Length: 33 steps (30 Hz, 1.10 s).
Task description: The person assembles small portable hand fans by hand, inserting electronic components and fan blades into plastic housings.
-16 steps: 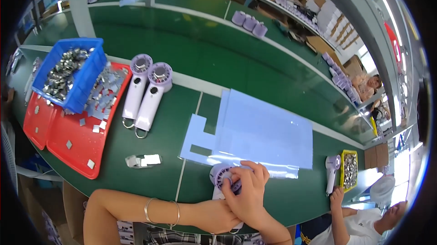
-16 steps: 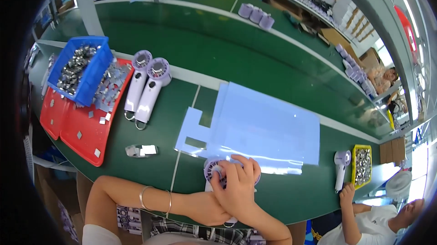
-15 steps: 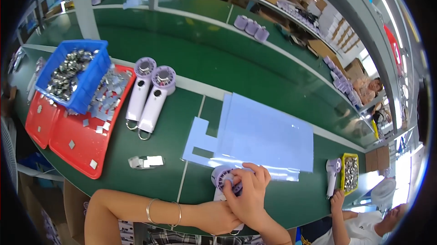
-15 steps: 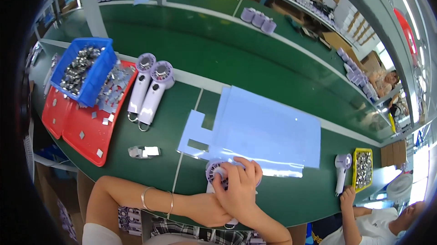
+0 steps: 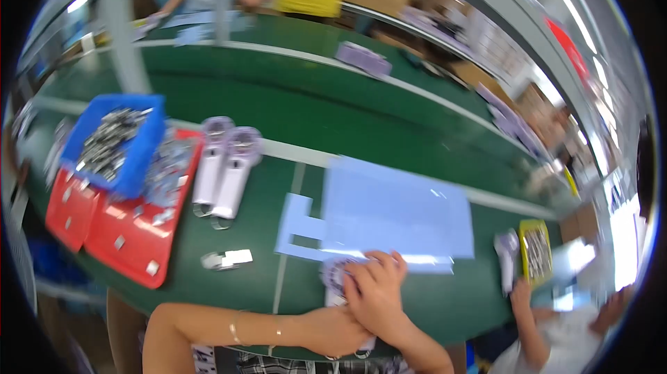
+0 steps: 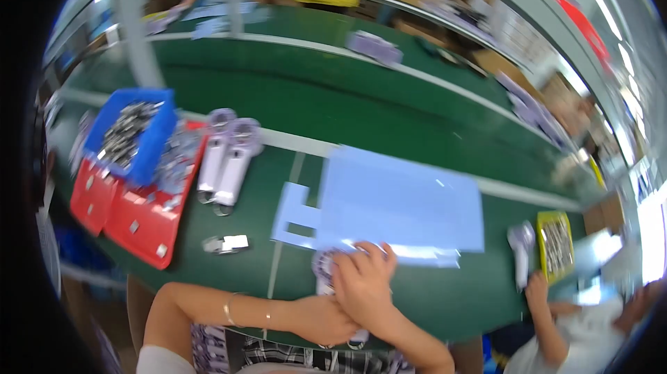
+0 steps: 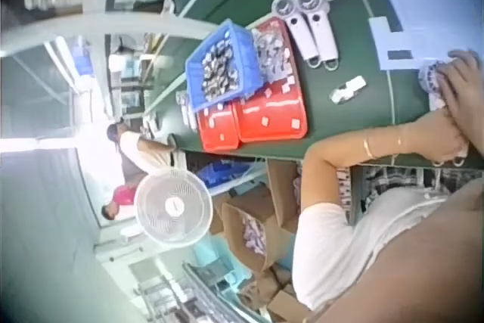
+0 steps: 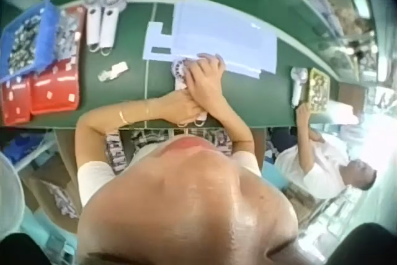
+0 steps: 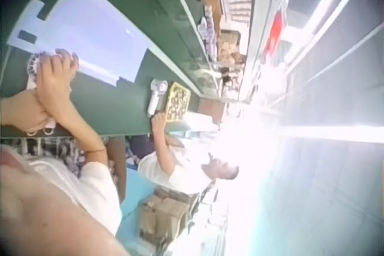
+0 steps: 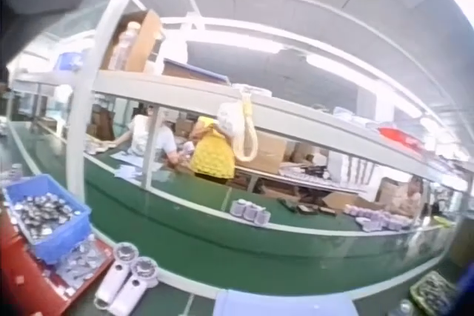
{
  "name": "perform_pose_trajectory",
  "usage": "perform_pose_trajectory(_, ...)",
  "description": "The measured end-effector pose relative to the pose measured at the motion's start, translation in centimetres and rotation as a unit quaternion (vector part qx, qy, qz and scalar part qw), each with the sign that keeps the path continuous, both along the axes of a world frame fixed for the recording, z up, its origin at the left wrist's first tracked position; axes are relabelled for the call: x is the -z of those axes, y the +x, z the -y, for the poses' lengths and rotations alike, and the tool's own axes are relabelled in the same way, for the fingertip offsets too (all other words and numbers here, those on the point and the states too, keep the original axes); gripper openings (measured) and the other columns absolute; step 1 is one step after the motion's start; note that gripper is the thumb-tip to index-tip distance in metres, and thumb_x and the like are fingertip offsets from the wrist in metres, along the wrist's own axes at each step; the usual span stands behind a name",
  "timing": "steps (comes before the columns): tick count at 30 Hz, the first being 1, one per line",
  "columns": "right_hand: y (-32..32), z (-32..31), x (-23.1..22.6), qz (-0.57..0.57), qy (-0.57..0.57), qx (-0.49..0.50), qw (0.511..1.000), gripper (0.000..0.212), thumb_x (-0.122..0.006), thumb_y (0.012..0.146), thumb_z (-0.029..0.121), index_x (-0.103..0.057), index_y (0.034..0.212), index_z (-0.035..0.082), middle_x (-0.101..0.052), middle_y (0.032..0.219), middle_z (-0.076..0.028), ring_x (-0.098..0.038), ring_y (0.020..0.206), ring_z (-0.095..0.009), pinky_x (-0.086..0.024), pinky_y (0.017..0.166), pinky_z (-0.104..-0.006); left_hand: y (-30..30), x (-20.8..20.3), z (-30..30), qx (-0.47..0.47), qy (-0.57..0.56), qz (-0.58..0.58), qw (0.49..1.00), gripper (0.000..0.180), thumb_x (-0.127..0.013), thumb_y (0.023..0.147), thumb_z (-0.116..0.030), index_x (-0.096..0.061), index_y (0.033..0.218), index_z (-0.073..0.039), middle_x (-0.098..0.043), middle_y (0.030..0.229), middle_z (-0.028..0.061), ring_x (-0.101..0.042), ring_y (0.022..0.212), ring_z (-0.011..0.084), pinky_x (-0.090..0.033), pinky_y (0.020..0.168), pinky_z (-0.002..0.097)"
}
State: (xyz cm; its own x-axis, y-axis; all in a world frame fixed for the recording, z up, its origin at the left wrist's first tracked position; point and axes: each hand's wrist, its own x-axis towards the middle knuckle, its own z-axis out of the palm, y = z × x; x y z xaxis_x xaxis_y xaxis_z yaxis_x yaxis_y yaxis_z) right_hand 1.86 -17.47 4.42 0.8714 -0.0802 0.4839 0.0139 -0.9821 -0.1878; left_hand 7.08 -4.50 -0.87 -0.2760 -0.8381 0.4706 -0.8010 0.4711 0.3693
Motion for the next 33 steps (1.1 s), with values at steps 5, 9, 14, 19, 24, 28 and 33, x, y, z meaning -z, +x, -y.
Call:
perform_pose_trajectory(5,0.8,0.7,0.5,0.027,0.042,-0.045,0.998,0.018,-0.073,0.080,0.012,-0.068,0.097,0.010,-0.058,0.090,-0.004,-0.055,0.111,-0.027,-0.032,0.104,-0.0581,0.6,-1.3,-0.1,-0.010,0.008,0.057,0.998,0.035,-0.060,0.086,-0.025,-0.067,0.109,-0.001,-0.067,0.107,0.0105,-0.062,0.104,0.0246,-0.046,0.095,0.0397)
perform_pose_trajectory(9,-0.1,1.4,0.5,0.042,0.024,-0.046,0.998,0.023,-0.072,0.074,0.008,-0.068,0.096,0.007,-0.056,0.088,-0.004,-0.055,0.111,-0.028,-0.033,0.103,-0.0604,0.4,-1.6,0.7,-0.028,0.000,0.043,0.999,0.030,-0.064,0.085,-0.026,-0.068,0.106,-0.005,-0.066,0.102,0.0095,-0.063,0.097,0.0243,-0.048,0.088,0.0388)
perform_pose_trajectory(14,-0.5,1.5,0.5,0.043,0.015,-0.046,0.998,0.025,-0.070,0.072,0.007,-0.068,0.097,0.007,-0.056,0.088,-0.005,-0.055,0.111,-0.028,-0.033,0.103,-0.0605,0.3,-1.3,0.4,-0.031,0.016,0.023,0.999,0.032,-0.063,0.086,-0.026,-0.068,0.109,-0.004,-0.065,0.105,0.0091,-0.061,0.102,0.0232,-0.047,0.091,0.0383)
perform_pose_trajectory(19,-1.1,0.7,0.2,0.037,0.017,-0.057,0.998,0.024,-0.071,0.072,0.009,-0.069,0.096,0.008,-0.058,0.095,-0.004,-0.055,0.112,-0.028,-0.033,0.103,-0.0611,0.0,-1.6,-0.3,-0.040,-0.024,0.028,0.999,0.030,-0.068,0.081,-0.025,-0.069,0.105,-0.005,-0.067,0.100,0.0088,-0.065,0.092,0.0245,-0.051,0.086,0.0387)
perform_pose_trajectory(24,-2.0,0.6,0.3,0.031,0.011,-0.075,0.997,0.027,-0.075,0.075,0.023,-0.072,0.100,0.012,-0.061,0.113,-0.002,-0.054,0.120,-0.031,-0.029,0.104,-0.0626,-0.4,-1.3,-0.3,-0.029,-0.016,0.022,0.999,0.033,-0.068,0.080,-0.024,-0.069,0.106,-0.003,-0.066,0.101,0.0111,-0.065,0.093,0.0277,-0.052,0.083,0.0401)
perform_pose_trajectory(28,-2.1,2.1,0.1,-0.052,-0.008,-0.093,0.994,0.040,-0.076,0.076,0.029,-0.071,0.114,0.015,-0.059,0.125,-0.004,-0.048,0.128,-0.033,-0.026,0.106,-0.0636,-0.1,0.0,-0.4,-0.030,-0.026,0.041,0.998,0.038,-0.063,0.081,-0.023,-0.067,0.109,0.002,-0.066,0.107,0.0149,-0.063,0.099,0.0286,-0.048,0.088,0.0417)
perform_pose_trajectory(33,-2.8,3.6,-2.3,-0.048,-0.039,-0.053,0.997,0.037,-0.076,0.074,0.019,-0.074,0.111,0.012,-0.058,0.130,-0.012,-0.050,0.127,-0.037,-0.026,0.111,-0.0571,-0.2,-0.9,1.0,-0.038,-0.031,-0.006,0.999,0.044,-0.059,0.081,-0.024,-0.064,0.114,0.005,-0.065,0.114,0.0177,-0.061,0.109,0.0301,-0.043,0.104,0.0435)
